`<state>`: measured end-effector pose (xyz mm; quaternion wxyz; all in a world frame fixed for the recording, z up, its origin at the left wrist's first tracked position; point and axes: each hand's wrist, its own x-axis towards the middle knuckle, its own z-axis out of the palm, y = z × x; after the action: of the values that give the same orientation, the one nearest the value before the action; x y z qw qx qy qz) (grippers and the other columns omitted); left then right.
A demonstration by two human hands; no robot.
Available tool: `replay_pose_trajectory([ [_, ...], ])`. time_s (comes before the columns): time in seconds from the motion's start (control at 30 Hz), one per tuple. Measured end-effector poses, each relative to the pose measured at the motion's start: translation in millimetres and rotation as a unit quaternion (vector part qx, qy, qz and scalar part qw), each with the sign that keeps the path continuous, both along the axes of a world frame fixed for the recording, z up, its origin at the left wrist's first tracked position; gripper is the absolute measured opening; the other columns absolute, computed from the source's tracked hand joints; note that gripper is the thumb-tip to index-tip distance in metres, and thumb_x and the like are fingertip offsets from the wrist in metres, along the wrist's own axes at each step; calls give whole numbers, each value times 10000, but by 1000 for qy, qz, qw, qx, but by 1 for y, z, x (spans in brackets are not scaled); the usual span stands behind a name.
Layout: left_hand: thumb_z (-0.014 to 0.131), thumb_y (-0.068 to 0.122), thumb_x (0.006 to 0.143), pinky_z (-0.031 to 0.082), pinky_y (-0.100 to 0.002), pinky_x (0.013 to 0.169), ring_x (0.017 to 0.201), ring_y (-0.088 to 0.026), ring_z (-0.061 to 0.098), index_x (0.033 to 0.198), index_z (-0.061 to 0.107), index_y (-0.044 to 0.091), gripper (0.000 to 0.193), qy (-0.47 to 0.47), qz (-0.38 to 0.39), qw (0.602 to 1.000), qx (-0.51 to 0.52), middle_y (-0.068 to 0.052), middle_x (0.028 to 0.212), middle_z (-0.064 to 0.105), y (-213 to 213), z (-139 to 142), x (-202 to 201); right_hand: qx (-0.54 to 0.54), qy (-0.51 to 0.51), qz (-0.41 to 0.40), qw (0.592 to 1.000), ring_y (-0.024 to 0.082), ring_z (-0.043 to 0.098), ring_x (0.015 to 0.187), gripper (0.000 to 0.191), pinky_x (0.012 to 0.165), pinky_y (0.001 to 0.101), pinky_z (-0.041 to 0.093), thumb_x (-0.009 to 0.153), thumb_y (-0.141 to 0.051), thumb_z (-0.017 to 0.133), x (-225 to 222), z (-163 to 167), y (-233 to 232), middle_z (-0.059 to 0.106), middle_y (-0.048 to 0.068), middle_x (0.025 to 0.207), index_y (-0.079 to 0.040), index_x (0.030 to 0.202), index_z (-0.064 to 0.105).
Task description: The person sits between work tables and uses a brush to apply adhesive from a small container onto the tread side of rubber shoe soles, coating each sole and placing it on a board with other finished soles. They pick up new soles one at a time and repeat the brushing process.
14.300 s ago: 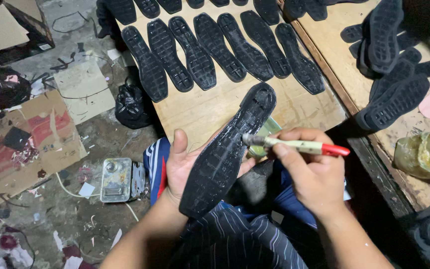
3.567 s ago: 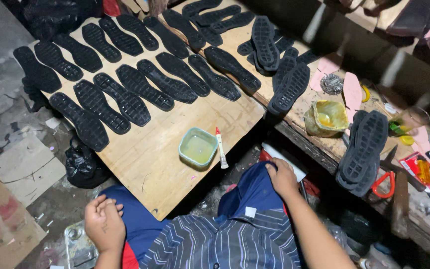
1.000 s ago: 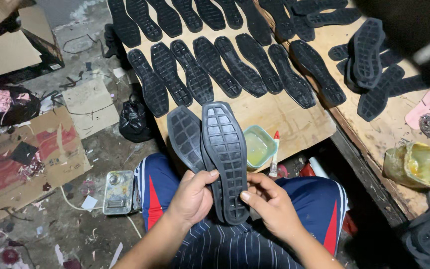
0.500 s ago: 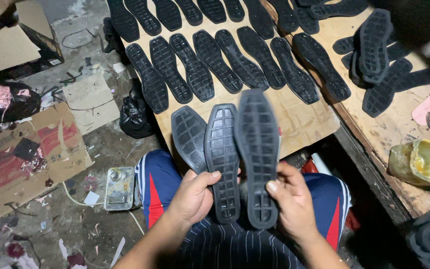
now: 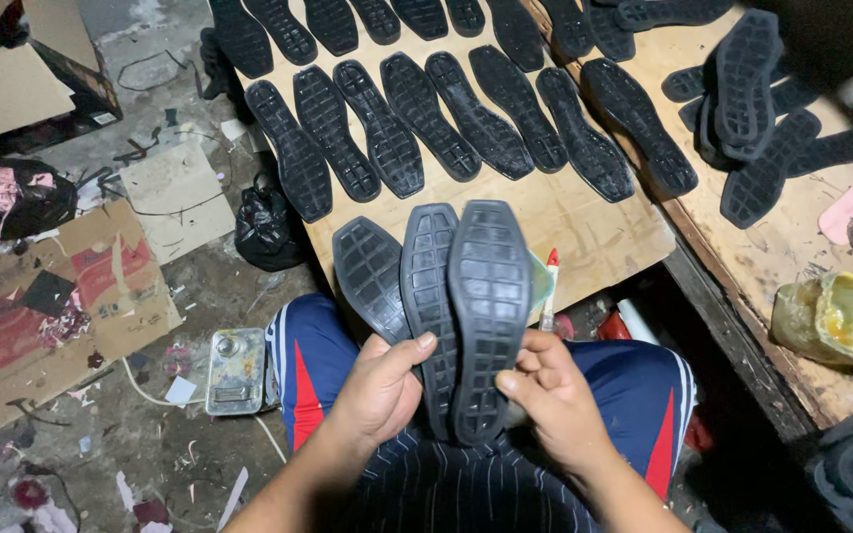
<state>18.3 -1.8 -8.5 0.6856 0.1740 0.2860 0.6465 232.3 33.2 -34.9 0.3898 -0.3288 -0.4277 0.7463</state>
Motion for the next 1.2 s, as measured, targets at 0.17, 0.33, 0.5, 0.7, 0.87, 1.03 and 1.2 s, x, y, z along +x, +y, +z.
replay_pose_trajectory([
  [0.17, 632, 101, 971, 479, -408, 1078, 1221, -233, 625, 1398, 551, -19, 452, 19, -28, 999, 15, -131, 1326, 661, -6, -2, -3, -26, -89, 35, 995, 191, 568, 959, 504, 859, 348, 465, 968, -15, 682, -8, -7, 5, 620, 142, 1054, -6, 1450, 539],
  [0.33, 671, 178, 978, 494, -391, 1057, 1193, -208, 636, 1382, 576, -36, 467, 118, -107, 987, 29, -112, 1292, 686, -12, 3, -9, -8, -19, 41, 999, 163, 653, 1110, 347, 995, 347, 513, 919, -2, 641, -13, 3, 7, 698, 103, 1196, 11, 1253, 548],
  [0.5, 739, 242, 955, 482, -380, 1090, 1236, -201, 613, 1396, 565, -36, 550, 198, -104, 972, 72, -99, 1321, 673, -11, 10, -14, 15, 33, 3, 999, 205, 658, 1105, 349, 980, 373, 510, 916, 34, 615, -5, 16, 5, 693, 149, 1199, 6, 1256, 541],
  [0.7, 762, 290, 906, 467, -362, 1080, 1258, -196, 587, 1430, 520, 8, 643, 183, -119, 971, 101, -75, 1341, 649, -14, 6, -16, 12, 64, -12, 998, 229, 670, 1105, 392, 981, 377, 527, 911, 35, 626, -9, 29, 7, 696, 158, 1210, 15, 1290, 526],
  [0.87, 675, 240, 962, 496, -331, 1039, 1167, -166, 620, 1328, 610, -26, 457, 314, -114, 940, 71, -57, 1239, 682, -10, -15, -3, 175, -139, 61, 973, 183, 603, 1067, 548, 934, 299, 490, 902, -54, 707, -31, 31, 2, 636, 103, 1188, 8, 1419, 535],
  [1.03, 629, 135, 973, 519, -307, 892, 1028, -157, 634, 1259, 659, -29, 331, 331, 4, 939, -88, -80, 1152, 708, -2, -29, -8, 278, -232, 51, 931, 194, 562, 1014, 546, 891, 289, 489, 869, -83, 758, -15, 33, 12, 550, 119, 1203, 28, 1375, 584],
  [1.2, 599, 57, 943, 518, -291, 870, 1000, -145, 634, 1335, 551, 20, 397, 348, 81, 927, -112, -56, 1161, 682, 18, -40, -27, 272, -304, -151, 900, 149, 639, 988, 312, 879, 269, 519, 917, -79, 692, 43, 26, 41, 627, 78, 1143, -6, 1220, 688],
])
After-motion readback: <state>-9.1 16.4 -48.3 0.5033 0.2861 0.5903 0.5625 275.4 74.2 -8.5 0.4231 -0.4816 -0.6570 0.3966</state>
